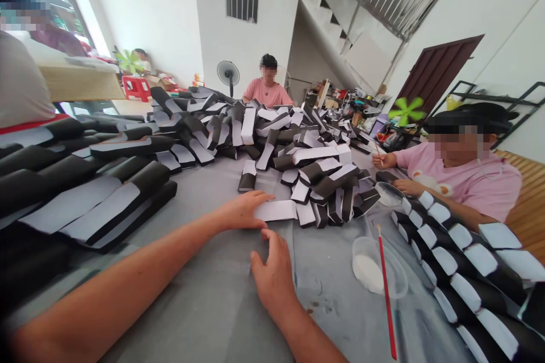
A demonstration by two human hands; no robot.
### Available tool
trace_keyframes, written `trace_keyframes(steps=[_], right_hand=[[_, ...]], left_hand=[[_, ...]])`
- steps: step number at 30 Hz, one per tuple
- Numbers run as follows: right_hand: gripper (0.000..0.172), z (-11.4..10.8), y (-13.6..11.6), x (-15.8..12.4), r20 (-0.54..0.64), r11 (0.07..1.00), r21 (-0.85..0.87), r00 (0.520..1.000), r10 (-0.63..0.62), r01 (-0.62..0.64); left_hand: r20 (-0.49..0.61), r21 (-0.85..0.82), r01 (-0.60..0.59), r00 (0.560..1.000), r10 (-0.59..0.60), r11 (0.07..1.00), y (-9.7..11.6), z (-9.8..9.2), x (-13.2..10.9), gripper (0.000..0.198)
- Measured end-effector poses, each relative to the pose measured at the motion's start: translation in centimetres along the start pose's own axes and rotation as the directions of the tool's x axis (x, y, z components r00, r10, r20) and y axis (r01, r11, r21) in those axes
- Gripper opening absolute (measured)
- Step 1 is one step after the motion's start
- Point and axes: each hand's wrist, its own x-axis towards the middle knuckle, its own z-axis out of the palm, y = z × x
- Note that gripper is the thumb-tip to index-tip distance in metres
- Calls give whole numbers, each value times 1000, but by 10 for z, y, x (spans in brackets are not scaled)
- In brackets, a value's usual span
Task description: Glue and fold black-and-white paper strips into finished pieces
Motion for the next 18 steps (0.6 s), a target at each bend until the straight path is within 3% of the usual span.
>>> trace_keyframes(steps=[4, 7, 10, 12, 18], right_hand=[[40, 1, 3, 0, -21, 1000, -16, 1000, -15, 14], [40, 3, 7, 0, -30, 1000, -12, 999, -22, 21], [41, 3, 9, -1, -71, 998, -5, 995, -64, 63], [42, 3, 9, -1, -97, 994, 2, 990, -105, 106], [46, 2, 6, 0, -78, 982, -3, 979, -191, 191]], left_hand=[[-79, -153, 62, 994, -74, 986, -4, 3, 0, 69], [-142, -454, 128, 966, -214, 882, -3, 3, 1, 68], [-68, -771, 148, 948, -311, 619, 0, 3, 3, 60], [2, -892, 153, 942, -334, 426, 3, 5, 4, 53], [187, -978, 206, 926, -329, 21, 8, 13, 2, 40]])
